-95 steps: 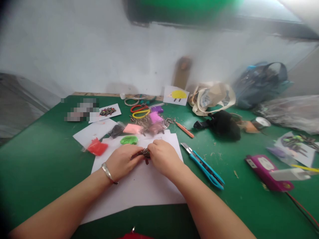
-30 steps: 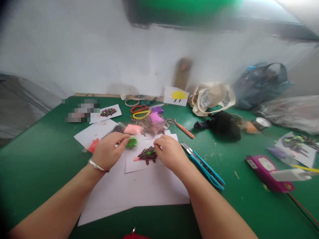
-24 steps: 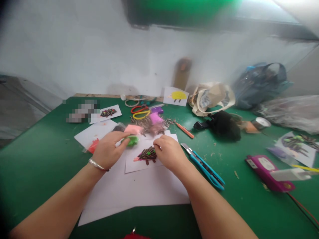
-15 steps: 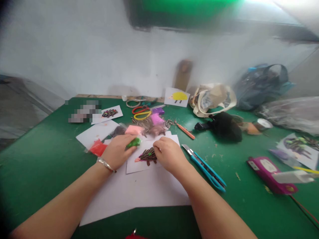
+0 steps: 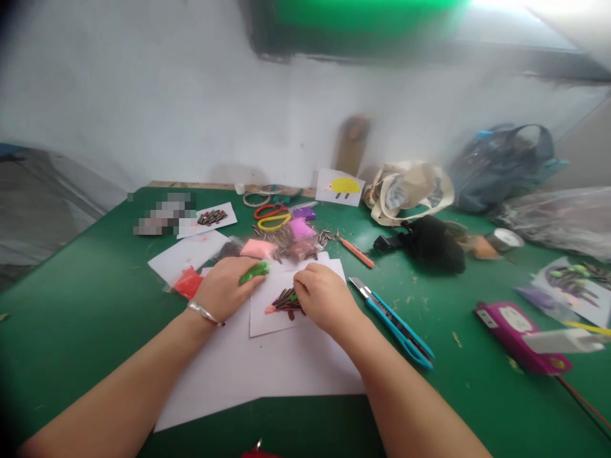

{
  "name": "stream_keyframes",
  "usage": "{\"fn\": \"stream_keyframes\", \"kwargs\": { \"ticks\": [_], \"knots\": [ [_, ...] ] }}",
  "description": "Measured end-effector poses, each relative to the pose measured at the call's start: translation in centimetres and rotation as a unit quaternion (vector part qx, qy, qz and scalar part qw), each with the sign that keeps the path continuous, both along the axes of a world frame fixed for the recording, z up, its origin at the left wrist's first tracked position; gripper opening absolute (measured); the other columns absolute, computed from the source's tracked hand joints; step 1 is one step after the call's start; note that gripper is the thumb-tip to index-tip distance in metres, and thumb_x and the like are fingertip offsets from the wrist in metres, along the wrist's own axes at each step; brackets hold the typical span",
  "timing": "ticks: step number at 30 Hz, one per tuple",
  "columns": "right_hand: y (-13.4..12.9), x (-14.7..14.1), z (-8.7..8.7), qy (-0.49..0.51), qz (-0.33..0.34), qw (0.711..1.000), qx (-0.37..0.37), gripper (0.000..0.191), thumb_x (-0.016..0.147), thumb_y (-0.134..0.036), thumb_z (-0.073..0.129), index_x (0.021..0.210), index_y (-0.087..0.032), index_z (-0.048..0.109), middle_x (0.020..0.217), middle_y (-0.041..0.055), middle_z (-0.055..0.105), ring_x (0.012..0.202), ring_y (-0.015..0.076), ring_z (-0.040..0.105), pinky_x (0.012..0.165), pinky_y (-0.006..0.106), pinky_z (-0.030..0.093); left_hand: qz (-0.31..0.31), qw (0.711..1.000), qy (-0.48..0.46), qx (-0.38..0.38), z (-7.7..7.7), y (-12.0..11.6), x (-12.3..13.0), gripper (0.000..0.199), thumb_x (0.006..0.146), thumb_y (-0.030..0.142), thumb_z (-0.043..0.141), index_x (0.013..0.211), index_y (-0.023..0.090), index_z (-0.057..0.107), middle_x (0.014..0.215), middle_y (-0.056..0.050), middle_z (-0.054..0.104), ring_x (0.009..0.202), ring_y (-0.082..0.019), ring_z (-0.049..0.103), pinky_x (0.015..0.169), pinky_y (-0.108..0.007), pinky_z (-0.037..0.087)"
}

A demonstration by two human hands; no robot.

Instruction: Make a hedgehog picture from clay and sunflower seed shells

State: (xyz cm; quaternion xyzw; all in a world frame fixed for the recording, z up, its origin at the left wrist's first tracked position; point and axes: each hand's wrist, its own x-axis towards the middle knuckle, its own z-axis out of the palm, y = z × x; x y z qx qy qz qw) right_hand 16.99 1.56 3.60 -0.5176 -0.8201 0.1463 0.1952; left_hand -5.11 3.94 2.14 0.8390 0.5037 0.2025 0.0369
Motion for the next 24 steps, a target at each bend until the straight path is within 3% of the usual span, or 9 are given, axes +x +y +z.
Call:
{"fn": "stream_keyframes", "kwargs": {
  "ticks": [4, 6, 10, 13, 16, 19, 24],
  "knots": [
    [0.1, 0.2, 0.3, -0.002, 0.0, 1.0, 0.004, 0.023, 0.088, -0.016, 0.046, 0.069, -0.018, 0.059, 0.073, 0.0017, 0.054, 0.073, 0.0135, 0.05, 0.065, 0.025, 0.033, 0.035, 0.999, -0.017, 0.019, 2.1, 0.2, -1.0, 0.034, 0.091, 0.04, 0.045, 0.11, 0.019, 0.063, 0.11, -0.008, 0.067, 0.102, -0.024, 0.058, 0.093, -0.037, 0.041],
    [0.2, 0.4, 0.4, -0.001, -0.008, 1.0, 0.001, 0.022, 0.088, -0.016, 0.046, 0.07, -0.018, 0.059, 0.073, 0.0015, 0.053, 0.072, 0.0134, 0.05, 0.065, 0.025, 0.032, 0.092, 0.995, 0.018, 0.016, 3.1, 0.5, -2.0, 0.034, 0.09, 0.038, 0.043, 0.106, 0.017, 0.065, 0.108, -0.01, 0.067, 0.102, -0.026, 0.058, 0.091, -0.037, 0.041],
    [0.3, 0.9, 0.5, -0.002, -0.029, 1.0, 0.004, 0.024, 0.088, -0.016, 0.046, 0.066, -0.018, 0.056, 0.072, 0.0012, 0.052, 0.072, 0.0133, 0.049, 0.065, 0.025, 0.032, 0.19, 0.955, 0.164, -0.159, 3.8, 1.0, -4.5, 0.043, 0.082, 0.041, 0.047, 0.113, 0.017, 0.064, 0.107, -0.013, 0.068, 0.097, -0.032, 0.061, 0.081, -0.04, 0.045],
    [0.4, 1.1, 0.5, 0.002, -0.031, 1.0, 0.004, 0.025, 0.088, -0.016, 0.045, 0.065, -0.018, 0.054, 0.071, 0.0011, 0.051, 0.072, 0.0133, 0.05, 0.066, 0.025, 0.033, 0.203, 0.93, 0.221, -0.213, 3.3, 1.0, -5.4, 0.054, 0.079, 0.038, 0.047, 0.129, 0.018, 0.053, 0.111, -0.015, 0.067, 0.101, -0.034, 0.061, 0.081, -0.039, 0.046],
    [0.3, 1.0, 0.5, 0.004, -0.03, 1.0, 0.001, 0.024, 0.088, -0.017, 0.045, 0.067, -0.019, 0.056, 0.072, 0.0014, 0.052, 0.074, 0.0138, 0.05, 0.067, 0.025, 0.033, 0.201, 0.925, 0.241, -0.216, 3.0, 0.9, -5.2, 0.057, 0.079, 0.031, 0.046, 0.135, 0.018, 0.047, 0.114, -0.014, 0.066, 0.105, -0.033, 0.06, 0.083, -0.039, 0.045],
    [0.3, 0.9, 0.5, 0.003, -0.031, 1.0, 0.0, 0.024, 0.088, -0.017, 0.045, 0.066, -0.019, 0.056, 0.073, 0.0017, 0.053, 0.074, 0.0139, 0.051, 0.067, 0.025, 0.033, 0.209, 0.923, 0.24, -0.216, 3.3, 0.9, -4.8, 0.052, 0.08, 0.024, 0.043, 0.132, 0.017, 0.051, 0.113, -0.015, 0.066, 0.103, -0.033, 0.061, 0.083, -0.04, 0.046],
    [0.3, 0.8, 0.6, 0.0, -0.028, 1.0, -0.004, 0.024, 0.087, -0.016, 0.045, 0.066, -0.018, 0.057, 0.073, 0.0017, 0.053, 0.072, 0.0136, 0.05, 0.065, 0.025, 0.033, 0.251, 0.942, 0.148, -0.166, 4.9, 0.7, -4.5, 0.044, 0.084, 0.015, 0.037, 0.121, 0.014, 0.061, 0.119, -0.015, 0.064, 0.109, -0.032, 0.059, 0.091, -0.043, 0.046]
  ]
}}
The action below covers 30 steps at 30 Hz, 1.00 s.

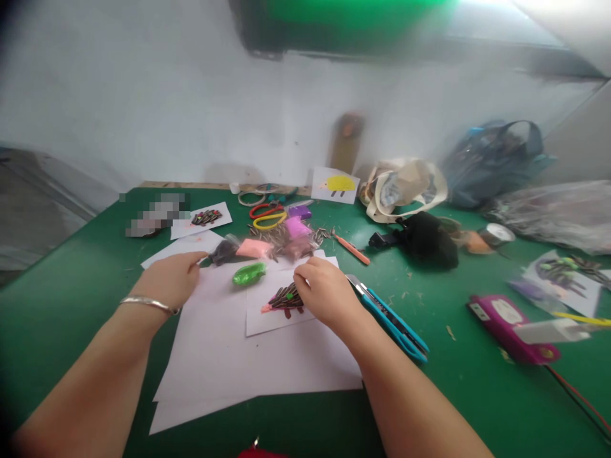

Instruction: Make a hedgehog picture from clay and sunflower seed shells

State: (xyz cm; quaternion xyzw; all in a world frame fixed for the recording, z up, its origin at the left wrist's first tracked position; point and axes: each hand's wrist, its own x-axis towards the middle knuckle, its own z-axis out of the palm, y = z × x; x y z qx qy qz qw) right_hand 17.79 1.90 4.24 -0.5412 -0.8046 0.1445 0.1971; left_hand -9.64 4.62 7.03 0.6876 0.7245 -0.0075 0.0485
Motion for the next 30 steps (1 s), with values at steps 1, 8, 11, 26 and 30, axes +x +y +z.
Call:
{"fn": "stream_keyframes", "kwargs": {
  "ticks": [1, 8, 11, 26, 30],
  "knots": [
    [0.0, 0.0, 0.0, 0.002, 0.0, 1.0, 0.001, 0.024, 0.087, -0.016, 0.046, 0.066, -0.018, 0.057, 0.072, 0.0017, 0.053, 0.072, 0.0135, 0.05, 0.065, 0.025, 0.033, 0.004, 0.999, -0.031, 0.039, 0.4, -0.2, 0.1, 0.042, 0.084, 0.015, 0.038, 0.117, 0.012, 0.064, 0.121, -0.014, 0.063, 0.114, -0.031, 0.056, 0.095, -0.043, 0.044],
    [-0.8, -1.5, 0.4, 0.163, 0.009, 0.986, -0.043, 0.02, 0.087, -0.022, 0.049, 0.07, -0.02, 0.061, 0.071, 0.0012, 0.057, 0.07, 0.0144, 0.054, 0.063, 0.026, 0.036, 0.023, 0.794, -0.594, 0.127, 1.1, -2.7, 3.0, 0.025, 0.082, 0.031, 0.058, 0.102, 0.021, 0.067, 0.108, -0.005, 0.069, 0.102, -0.025, 0.063, 0.09, -0.038, 0.052],
    [-1.4, -2.5, 0.3, 0.319, 0.016, 0.929, -0.186, 0.022, 0.089, -0.031, 0.047, 0.076, -0.02, 0.061, 0.066, -0.0001, 0.056, 0.062, 0.0137, 0.056, 0.055, 0.024, 0.038, 0.025, 0.673, -0.739, -0.001, 0.3, -3.3, 5.1, 0.029, 0.076, 0.027, 0.067, 0.103, 0.017, 0.067, 0.105, -0.009, 0.069, 0.097, -0.025, 0.065, 0.084, -0.039, 0.054],
    [-1.3, -2.3, 0.4, 0.542, -0.022, 0.783, -0.304, 0.022, 0.077, -0.034, 0.067, 0.069, -0.017, 0.056, 0.058, -0.0041, 0.051, 0.05, 0.0073, 0.044, 0.047, 0.021, 0.036, -0.035, 0.666, -0.722, -0.185, -1.7, -3.4, 6.3, 0.032, 0.074, 0.032, 0.072, 0.1, 0.013, 0.068, 0.092, -0.009, 0.068, 0.08, -0.02, 0.064, 0.078, -0.037, 0.053],
    [-1.1, -2.1, 0.3, 0.571, 0.002, 0.747, -0.341, 0.022, 0.08, -0.036, 0.063, 0.071, -0.016, 0.06, 0.059, -0.003, 0.051, 0.05, 0.0086, 0.045, 0.048, 0.023, 0.037, -0.026, 0.648, -0.74, -0.18, -1.7, -3.3, 6.3, 0.028, 0.074, 0.031, 0.073, 0.096, 0.013, 0.069, 0.091, -0.008, 0.067, 0.081, -0.019, 0.063, 0.076, -0.035, 0.052]
  ]
}}
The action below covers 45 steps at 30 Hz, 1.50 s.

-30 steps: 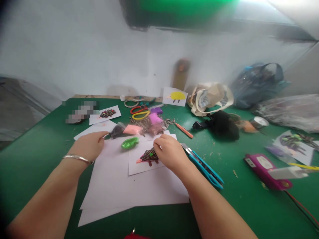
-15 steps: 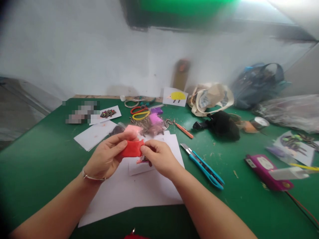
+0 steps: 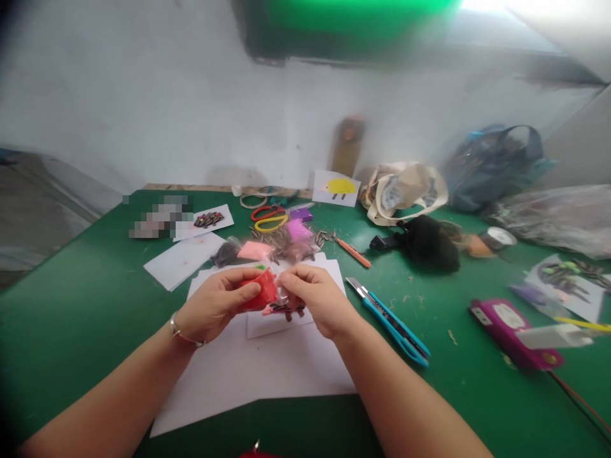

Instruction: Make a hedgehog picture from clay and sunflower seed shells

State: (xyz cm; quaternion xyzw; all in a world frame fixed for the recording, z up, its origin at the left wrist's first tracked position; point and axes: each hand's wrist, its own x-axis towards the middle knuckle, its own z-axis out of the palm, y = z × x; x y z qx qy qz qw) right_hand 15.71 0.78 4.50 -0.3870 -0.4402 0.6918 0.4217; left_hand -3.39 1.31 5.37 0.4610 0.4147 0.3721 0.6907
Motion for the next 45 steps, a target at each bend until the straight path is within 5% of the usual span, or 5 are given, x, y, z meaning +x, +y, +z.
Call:
{"fn": "stream_keyframes", "kwargs": {
  "ticks": [11, 19, 28, 45],
  "knots": [
    [-0.03, 0.38, 0.12, -0.003, 0.058, 0.998, -0.005, 0.013, 0.073, -0.024, 0.069, 0.068, -0.016, 0.059, 0.058, -0.0029, 0.054, 0.052, 0.0093, 0.048, 0.052, 0.024, 0.037, -0.022, 0.999, -0.038, -0.025, 0.16, -0.08, 0.12, 0.026, 0.072, 0.03, 0.074, 0.093, 0.014, 0.069, 0.083, -0.005, 0.067, 0.072, -0.017, 0.063, 0.072, -0.034, 0.052],
    [-0.29, 0.47, 0.39, 0.051, 0.076, 0.996, -0.01, 0.02, 0.075, -0.029, 0.07, 0.069, -0.017, 0.056, 0.059, -0.0025, 0.054, 0.053, 0.0089, 0.045, 0.053, 0.023, 0.035, -0.045, 0.999, -0.018, -0.023, -0.01, -0.05, -0.01, 0.03, 0.07, 0.032, 0.076, 0.092, 0.013, 0.068, 0.079, -0.005, 0.066, 0.069, -0.016, 0.062, 0.067, -0.03, 0.051],
    [-0.27, 0.05, -0.2, 0.125, 0.087, 0.987, -0.057, 0.023, 0.075, -0.033, 0.07, 0.07, -0.019, 0.052, 0.061, -0.0035, 0.047, 0.053, 0.0093, 0.041, 0.058, 0.026, 0.038, -0.082, 0.991, -0.102, -0.031, -0.09, -0.01, -0.25, 0.029, 0.074, 0.034, 0.074, 0.096, 0.016, 0.069, 0.078, -0.005, 0.064, 0.069, -0.015, 0.059, 0.064, -0.027, 0.047],
    [-0.32, 0.49, -0.3, 0.145, 0.136, 0.98, -0.017, 0.015, 0.075, -0.025, 0.072, 0.073, -0.017, 0.059, 0.06, -0.0029, 0.056, 0.053, 0.0084, 0.047, 0.055, 0.023, 0.034, -0.105, 0.985, -0.129, -0.047, -0.06, -0.33, -0.21, 0.03, 0.07, 0.032, 0.077, 0.091, 0.013, 0.07, 0.073, -0.006, 0.066, 0.062, -0.013, 0.059, 0.059, -0.023, 0.047]
  ]
}}
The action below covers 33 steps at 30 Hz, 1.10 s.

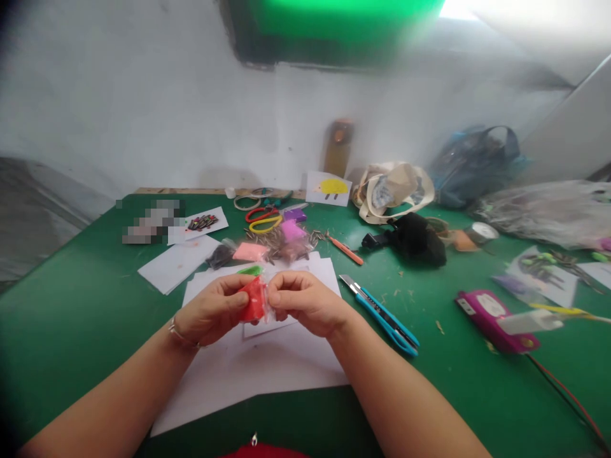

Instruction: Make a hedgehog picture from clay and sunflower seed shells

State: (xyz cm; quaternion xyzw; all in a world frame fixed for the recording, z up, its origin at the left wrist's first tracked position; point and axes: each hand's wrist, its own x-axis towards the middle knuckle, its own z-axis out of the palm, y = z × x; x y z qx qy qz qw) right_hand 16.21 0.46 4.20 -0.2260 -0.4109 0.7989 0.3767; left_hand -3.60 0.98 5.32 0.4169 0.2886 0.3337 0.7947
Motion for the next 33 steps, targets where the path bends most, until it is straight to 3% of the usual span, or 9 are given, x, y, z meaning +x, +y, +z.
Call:
{"fn": "stream_keyframes", "kwargs": {
  "ticks": [9, 16, 24, 33],
  "knots": [
    [0.16, 0.17, 0.19, -0.078, -0.022, 0.995, 0.059, 0.012, 0.073, -0.018, 0.072, 0.075, -0.016, 0.06, 0.067, -0.0003, 0.063, 0.06, 0.0096, 0.051, 0.058, 0.023, 0.039, 0.01, 0.999, 0.037, 0.005, -0.28, 0.31, -0.18, 0.033, 0.069, 0.034, 0.077, 0.091, 0.011, 0.068, 0.075, -0.007, 0.065, 0.065, -0.014, 0.059, 0.059, -0.024, 0.047],
    [0.03, -0.11, 0.57, -0.115, -0.067, 0.99, 0.052, 0.018, 0.076, -0.024, 0.069, 0.066, -0.015, 0.057, 0.059, -0.0013, 0.058, 0.053, 0.0092, 0.049, 0.052, 0.022, 0.036, 0.039, 0.994, 0.097, 0.026, -0.24, 0.59, 0.04, 0.033, 0.071, 0.033, 0.076, 0.093, 0.011, 0.067, 0.078, -0.007, 0.064, 0.068, -0.015, 0.06, 0.063, -0.026, 0.047],
    [0.4, -0.05, -0.07, -0.058, -0.059, 0.997, -0.003, 0.015, 0.076, -0.022, 0.066, 0.067, -0.017, 0.055, 0.053, -0.0034, 0.051, 0.05, 0.0098, 0.046, 0.052, 0.023, 0.037, 0.015, 1.0, 0.021, 0.013, -0.45, 0.44, -0.09, 0.031, 0.073, 0.033, 0.074, 0.094, 0.011, 0.068, 0.074, -0.005, 0.062, 0.064, -0.013, 0.057, 0.058, -0.024, 0.045],
    [0.23, -0.06, 0.19, -0.138, -0.071, 0.986, 0.058, 0.016, 0.081, -0.03, 0.062, 0.073, -0.018, 0.057, 0.057, -0.003, 0.053, 0.052, 0.0097, 0.048, 0.054, 0.024, 0.036, 0.036, 0.999, 0.022, 0.013, 0.18, 0.49, 0.01, 0.023, 0.074, 0.03, 0.073, 0.087, 0.012, 0.066, 0.074, -0.003, 0.06, 0.065, -0.013, 0.058, 0.061, -0.026, 0.047]
  ]
}}
